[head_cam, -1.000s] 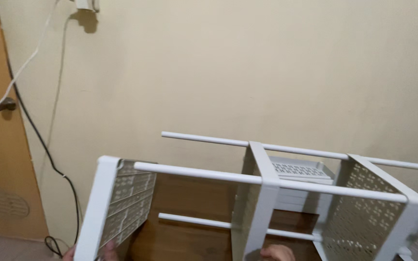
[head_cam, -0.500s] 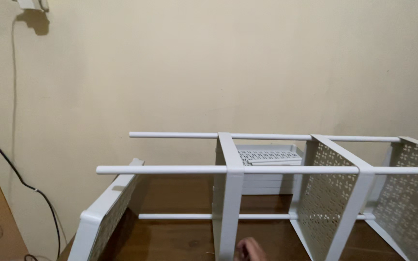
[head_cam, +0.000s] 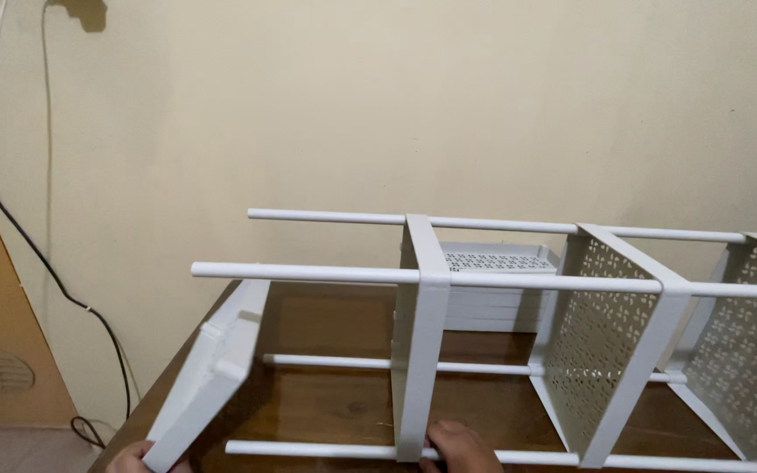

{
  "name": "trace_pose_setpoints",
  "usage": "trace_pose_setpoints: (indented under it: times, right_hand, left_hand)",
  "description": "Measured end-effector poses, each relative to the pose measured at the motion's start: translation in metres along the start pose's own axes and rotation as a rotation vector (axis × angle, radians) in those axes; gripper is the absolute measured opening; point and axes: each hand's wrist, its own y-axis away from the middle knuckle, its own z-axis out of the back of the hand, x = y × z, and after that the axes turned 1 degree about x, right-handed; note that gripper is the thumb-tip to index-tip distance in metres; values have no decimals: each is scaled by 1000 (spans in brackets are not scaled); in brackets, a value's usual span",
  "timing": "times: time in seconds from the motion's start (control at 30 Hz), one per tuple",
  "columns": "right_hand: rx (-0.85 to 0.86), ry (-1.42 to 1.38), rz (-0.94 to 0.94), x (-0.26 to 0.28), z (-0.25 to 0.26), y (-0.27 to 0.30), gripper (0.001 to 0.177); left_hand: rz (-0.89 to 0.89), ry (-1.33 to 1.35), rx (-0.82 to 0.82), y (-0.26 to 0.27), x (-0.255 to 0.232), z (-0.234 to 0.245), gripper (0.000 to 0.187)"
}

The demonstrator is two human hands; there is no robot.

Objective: The person assembles a white plastic dish rack by inserting horizontal rods into vertical supports and securing them with small plastic clips. The person handles perforated trays and rods, aligning and snapping components together on a wooden table.

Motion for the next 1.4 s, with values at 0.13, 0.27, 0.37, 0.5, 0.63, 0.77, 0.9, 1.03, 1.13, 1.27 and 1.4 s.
trace_pose_setpoints:
  times: [0.13, 0.27, 0.37, 0.5, 0.63, 0.77, 0.9, 1.03, 1.13, 1.27, 1.4]
  right_hand:
    - [60, 7, -41, 9, 8, 1, 32]
    - [143, 67, -40, -17, -2, -8, 38]
    - [111, 90, 18, -41, -17, -13, 33]
    - [127, 132, -54, -57, -26, -12, 33]
    - [178, 125, -142, -49, -18, -17, 43]
    - [184, 125, -164, -6, 7, -12, 56]
    - [82, 128, -235, 56, 28, -1, 45]
    - [-40, 182, -272, 102, 41, 2, 42]
    - [-70, 292, -305, 120, 45, 2, 45]
    - [-137, 354, -277, 122, 41, 8, 52]
    - [-357, 378, -90, 106, 27, 12, 64]
  left_hand:
    - [1, -32, 51, 11, 7, -10, 15]
    - [-135, -6, 127, -16, 37, -18, 14]
    - [-281, 123, 127, -40, 50, -24, 11]
    - [-202, 130, 242, -39, 41, -7, 14]
    - [37, 98, 427, -41, 12, 18, 21]
    - [9, 71, 416, -57, -16, 34, 18]
    - [17, 101, 436, -68, -38, 55, 18]
    - [91, 102, 519, -74, -56, 69, 28]
    - [153, 93, 587, -80, -60, 73, 35]
    - [134, 158, 580, -80, -55, 73, 38]
    - [248, 207, 591, -80, -42, 68, 38]
